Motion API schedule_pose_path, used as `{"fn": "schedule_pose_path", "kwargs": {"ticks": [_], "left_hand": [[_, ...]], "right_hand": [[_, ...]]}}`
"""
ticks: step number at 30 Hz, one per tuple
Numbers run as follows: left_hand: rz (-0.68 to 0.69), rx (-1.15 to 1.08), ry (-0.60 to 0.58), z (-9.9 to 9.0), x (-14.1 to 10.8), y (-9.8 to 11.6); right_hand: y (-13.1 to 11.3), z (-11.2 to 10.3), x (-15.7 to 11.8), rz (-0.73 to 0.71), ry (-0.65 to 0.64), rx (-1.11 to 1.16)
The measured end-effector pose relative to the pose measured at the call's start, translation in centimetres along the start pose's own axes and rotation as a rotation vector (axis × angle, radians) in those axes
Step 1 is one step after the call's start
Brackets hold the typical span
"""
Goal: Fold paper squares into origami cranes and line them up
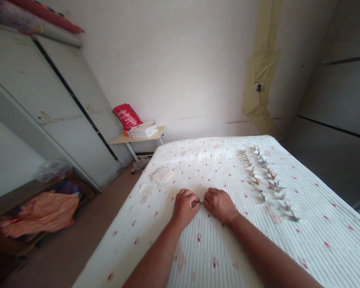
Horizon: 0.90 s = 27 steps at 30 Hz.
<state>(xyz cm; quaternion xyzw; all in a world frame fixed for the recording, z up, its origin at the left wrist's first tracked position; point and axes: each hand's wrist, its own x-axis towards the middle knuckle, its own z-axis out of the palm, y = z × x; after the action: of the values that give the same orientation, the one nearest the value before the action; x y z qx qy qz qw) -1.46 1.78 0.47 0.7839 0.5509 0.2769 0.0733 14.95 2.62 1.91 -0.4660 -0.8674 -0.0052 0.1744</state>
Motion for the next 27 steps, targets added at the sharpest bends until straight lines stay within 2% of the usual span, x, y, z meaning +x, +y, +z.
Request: {"fn": "schedule_pose_path", "kwargs": {"ticks": [9,17,21,27], "left_hand": [[0.018,0.001,-0.003,-0.1,0.0,0.0],[-0.006,0.010,-0.013,0.0,0.0,0.1],[-0.001,0.012,-0.007,0.0,0.0,0.0],[0.013,-0.002,0.008,-0.3,0.0,0.2]], "right_hand": [[0.4,0.4,0.0,-0.004,-0.002,-0.022],[0.4,1.6,0.4,-0.024,0.068,-0.005],[0.3,1.0,0.4,0.001,0.031,0.035],[1.4,-0.3,-0.2,0.041,-0.022,0.245]]}}
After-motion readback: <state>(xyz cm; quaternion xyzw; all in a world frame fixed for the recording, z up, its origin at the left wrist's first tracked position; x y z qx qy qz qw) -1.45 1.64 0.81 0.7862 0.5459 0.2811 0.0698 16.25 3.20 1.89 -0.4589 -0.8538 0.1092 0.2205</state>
